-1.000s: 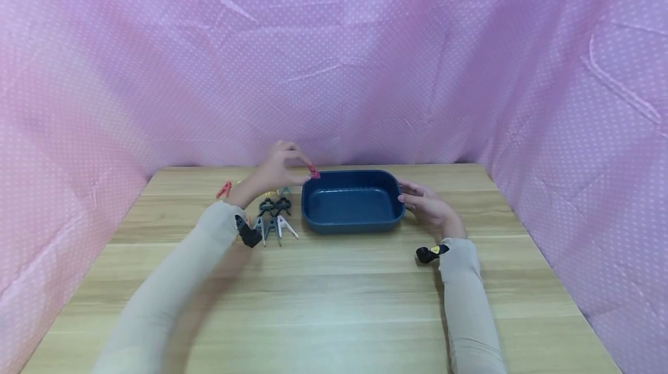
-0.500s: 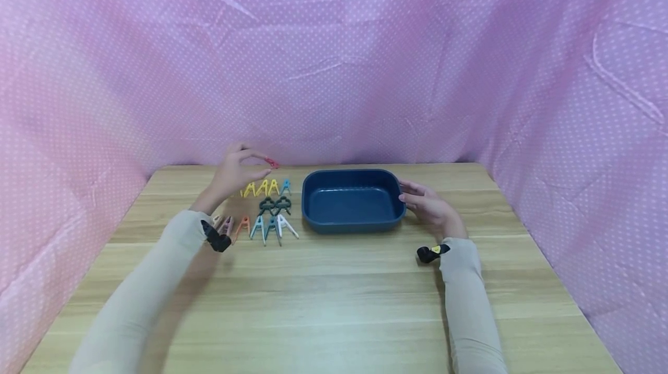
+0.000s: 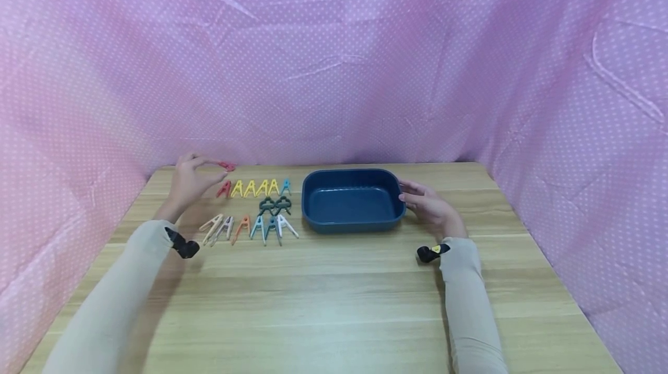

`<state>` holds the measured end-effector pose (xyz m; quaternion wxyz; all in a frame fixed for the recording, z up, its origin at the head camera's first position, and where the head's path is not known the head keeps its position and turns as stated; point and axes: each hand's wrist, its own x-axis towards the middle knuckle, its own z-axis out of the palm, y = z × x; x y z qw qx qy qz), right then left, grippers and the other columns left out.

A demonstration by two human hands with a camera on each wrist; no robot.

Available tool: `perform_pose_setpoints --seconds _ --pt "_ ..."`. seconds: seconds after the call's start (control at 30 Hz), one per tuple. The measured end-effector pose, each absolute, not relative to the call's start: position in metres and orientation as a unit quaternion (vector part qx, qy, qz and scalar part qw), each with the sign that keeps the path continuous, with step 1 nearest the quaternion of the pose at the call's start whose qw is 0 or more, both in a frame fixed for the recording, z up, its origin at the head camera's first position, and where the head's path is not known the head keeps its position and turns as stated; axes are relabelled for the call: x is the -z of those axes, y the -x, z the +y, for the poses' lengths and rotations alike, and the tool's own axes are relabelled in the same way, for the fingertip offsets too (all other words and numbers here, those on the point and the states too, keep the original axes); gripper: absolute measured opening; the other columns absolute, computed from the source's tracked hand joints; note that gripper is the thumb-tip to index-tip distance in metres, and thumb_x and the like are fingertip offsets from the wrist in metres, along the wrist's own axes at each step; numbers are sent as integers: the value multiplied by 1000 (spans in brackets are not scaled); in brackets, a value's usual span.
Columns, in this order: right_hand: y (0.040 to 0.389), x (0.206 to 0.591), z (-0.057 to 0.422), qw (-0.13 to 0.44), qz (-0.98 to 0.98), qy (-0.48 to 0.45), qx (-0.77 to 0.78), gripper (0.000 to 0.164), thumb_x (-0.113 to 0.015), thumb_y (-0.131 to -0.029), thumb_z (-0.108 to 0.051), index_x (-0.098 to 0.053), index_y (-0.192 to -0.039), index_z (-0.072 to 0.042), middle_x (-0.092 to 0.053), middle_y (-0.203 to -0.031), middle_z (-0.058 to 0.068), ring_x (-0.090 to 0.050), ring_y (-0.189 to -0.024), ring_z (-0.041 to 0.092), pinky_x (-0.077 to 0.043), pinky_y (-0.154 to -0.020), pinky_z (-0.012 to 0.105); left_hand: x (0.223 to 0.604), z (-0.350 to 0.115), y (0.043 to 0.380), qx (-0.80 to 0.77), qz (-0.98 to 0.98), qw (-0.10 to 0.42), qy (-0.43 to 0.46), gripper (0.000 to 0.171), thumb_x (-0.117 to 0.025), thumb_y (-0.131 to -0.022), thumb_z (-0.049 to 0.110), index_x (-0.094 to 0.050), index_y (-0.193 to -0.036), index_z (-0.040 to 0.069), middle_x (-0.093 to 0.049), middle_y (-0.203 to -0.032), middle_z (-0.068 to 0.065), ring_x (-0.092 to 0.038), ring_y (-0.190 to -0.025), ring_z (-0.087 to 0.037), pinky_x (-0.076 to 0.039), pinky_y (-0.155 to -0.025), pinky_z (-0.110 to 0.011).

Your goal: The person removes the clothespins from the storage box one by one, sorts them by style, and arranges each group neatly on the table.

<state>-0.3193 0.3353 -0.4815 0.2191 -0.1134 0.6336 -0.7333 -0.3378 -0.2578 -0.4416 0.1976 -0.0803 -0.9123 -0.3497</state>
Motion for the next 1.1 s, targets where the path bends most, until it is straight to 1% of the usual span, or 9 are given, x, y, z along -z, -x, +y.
perform_pose_setpoints --seconds 0.23,0.37,0.47,0.6,0.7,0.9,1.03,1.1 --pt "321 480 338 215 644 127 723 58 -46 -104 2 -24 -158 2 -56 -136 -7 -56 -121 3 -46 -101 16 452 -281 335 355 -915 185 43 39 -83 -83 17 -73 -115 -3 -54 -124 -27 -42 -120 -43 -34 -98 -57" --pt "323 479 338 215 645 131 722 57 -44 -104 3 -23 -158 3 -55 -136 -6 -56 -121 3 -46 -101 16 457 -286 333 352 -917 186 32 38 -84 -82 18 -74 -114 -1 -55 -125 -25 -43 -120 -43 -33 -100 -57" --pt "323 479 339 216 644 131 722 56 -44 -104 4 -25 -157 3 -56 -135 -6 -56 -121 3 -46 -101 16 460 -289 331 357 -916 184 21 38 -84 -82 18 -74 -113 -1 -55 -124 -24 -43 -120 -43 -33 -101 -57" --pt "323 479 339 214 643 126 725 48 -45 -104 3 -37 -150 -7 -57 -133 -7 -56 -119 2 -47 -100 16 462 -293 328 359 -917 176 17 38 -84 -83 18 -74 -113 -2 -55 -127 -26 -42 -123 -44 -32 -104 -59" --pt "322 480 339 214 642 122 726 45 -46 -104 3 -42 -146 -10 -58 -132 -7 -56 -118 2 -47 -99 16 464 -296 326 358 -919 164 16 38 -83 -84 18 -73 -115 -2 -54 -132 -27 -41 -126 -46 -31 -106 -61" --pt "321 483 337 216 643 126 723 50 -49 -103 2 -35 -150 -3 -57 -131 -7 -56 -117 3 -46 -99 15 470 -299 324 357 -921 153 21 35 -83 -84 15 -74 -114 0 -54 -133 -28 -40 -125 -45 -30 -104 -61" --pt "321 485 336 218 638 127 727 50 -48 -103 3 -34 -151 -2 -58 -131 -6 -56 -118 3 -46 -100 16 471 -300 324 346 -925 157 25 34 -83 -84 15 -74 -112 -1 -55 -130 -28 -41 -123 -45 -30 -103 -60" --pt "322 484 336 218 644 131 721 52 -46 -104 3 -30 -153 2 -57 -132 -7 -55 -120 2 -46 -101 16 471 -300 325 339 -927 158 28 34 -84 -84 15 -74 -112 -1 -56 -127 -27 -42 -120 -45 -31 -102 -60"
